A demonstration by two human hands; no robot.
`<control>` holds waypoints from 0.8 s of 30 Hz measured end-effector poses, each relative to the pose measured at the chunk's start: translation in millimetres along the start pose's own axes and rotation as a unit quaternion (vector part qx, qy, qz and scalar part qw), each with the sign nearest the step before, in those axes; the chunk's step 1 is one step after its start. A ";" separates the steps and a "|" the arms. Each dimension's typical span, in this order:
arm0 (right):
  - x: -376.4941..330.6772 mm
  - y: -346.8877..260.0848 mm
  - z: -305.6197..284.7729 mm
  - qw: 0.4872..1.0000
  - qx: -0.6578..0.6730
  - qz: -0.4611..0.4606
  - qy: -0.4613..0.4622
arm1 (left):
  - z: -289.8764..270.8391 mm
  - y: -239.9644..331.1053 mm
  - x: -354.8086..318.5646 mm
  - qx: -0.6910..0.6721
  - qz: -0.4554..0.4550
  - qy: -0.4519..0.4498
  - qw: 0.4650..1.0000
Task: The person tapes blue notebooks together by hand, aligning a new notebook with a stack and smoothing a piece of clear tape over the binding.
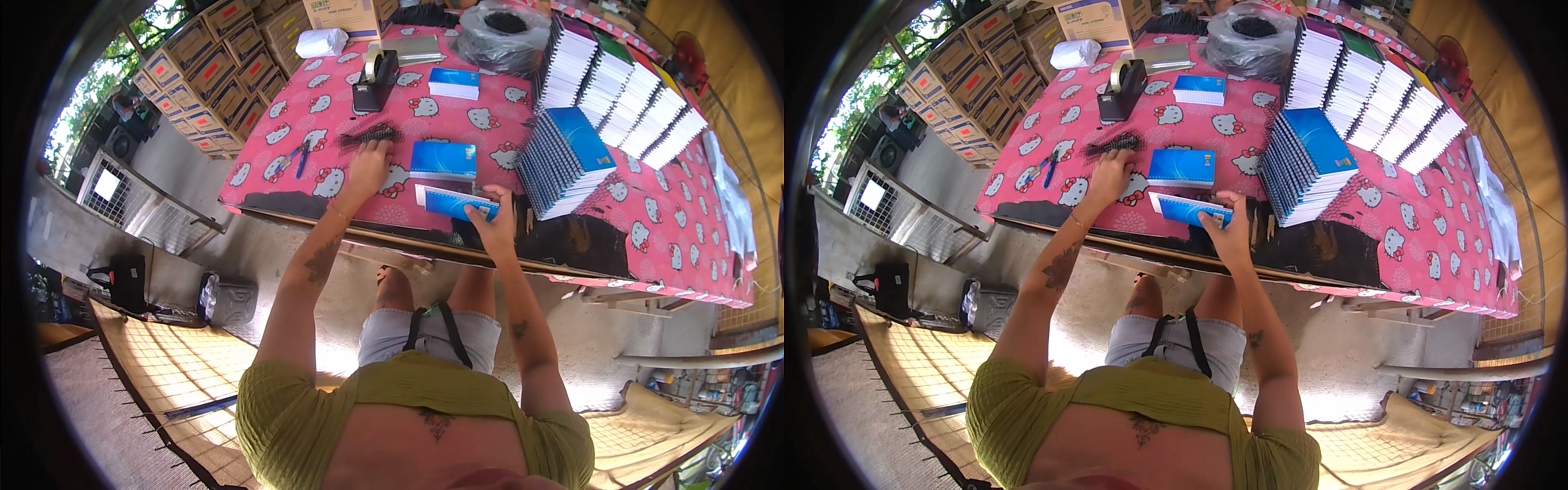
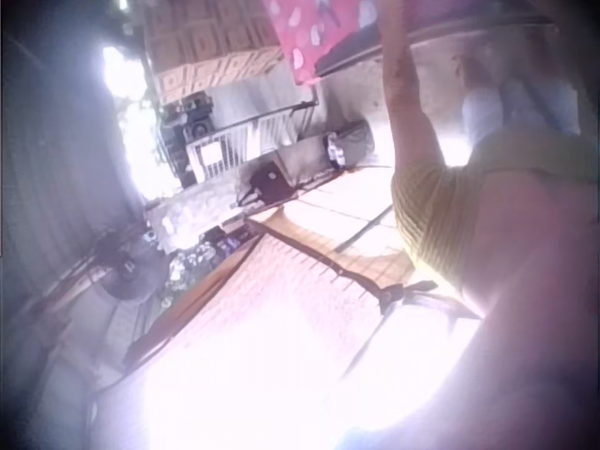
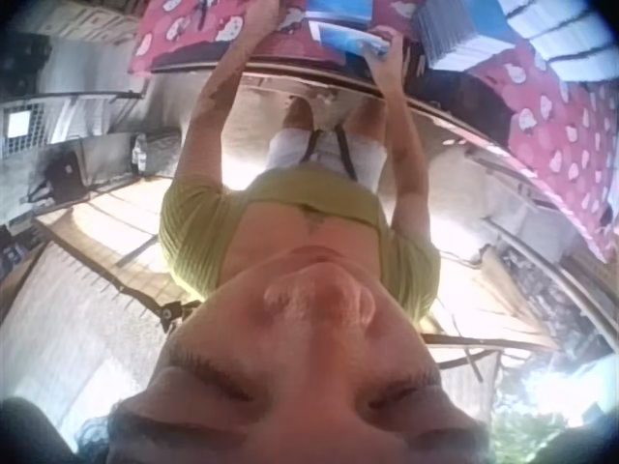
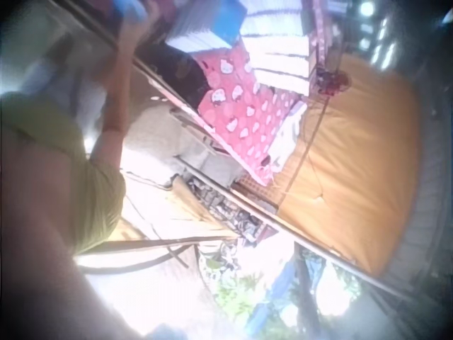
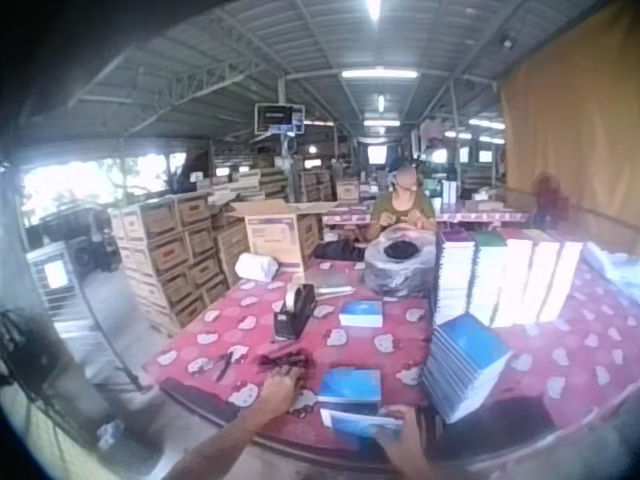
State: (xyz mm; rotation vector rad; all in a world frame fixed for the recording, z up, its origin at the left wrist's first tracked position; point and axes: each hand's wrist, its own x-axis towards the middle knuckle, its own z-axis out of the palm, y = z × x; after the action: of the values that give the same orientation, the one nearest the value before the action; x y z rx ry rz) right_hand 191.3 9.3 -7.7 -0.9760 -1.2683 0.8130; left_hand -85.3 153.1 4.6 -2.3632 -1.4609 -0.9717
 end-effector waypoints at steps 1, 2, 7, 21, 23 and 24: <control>0.0 9.7 -4.3 1.000 -0.006 -0.006 0.002 | 4.2 8.7 -4.4 -0.038 -0.025 -0.006 0.999; 0.3 12.1 -7.2 1.000 -0.011 -0.010 0.006 | 1.4 23.1 -4.2 -0.096 -0.025 0.028 0.995; 3.7 -9.9 -14.5 0.997 0.019 0.066 -0.034 | -52.4 86.8 -33.9 -0.397 -0.170 -0.002 0.902; 7.7 -2.5 -11.1 0.989 0.024 0.095 -0.109 | -69.3 103.2 -53.9 -0.328 -0.068 0.016 0.942; 8.8 -3.3 -10.3 0.989 0.016 0.091 -0.115 | -69.7 102.4 -55.0 -0.332 -0.066 0.002 0.941; 8.6 -3.9 -10.3 0.989 0.019 0.092 -0.114 | -68.2 100.2 -53.1 -0.329 -0.061 0.007 0.942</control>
State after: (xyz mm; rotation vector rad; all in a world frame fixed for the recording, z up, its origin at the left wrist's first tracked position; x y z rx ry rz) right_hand 202.6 14.2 -1.1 -1.0011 -1.3650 1.1129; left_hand -44.7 32.4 40.3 -2.6957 -1.4506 -1.7297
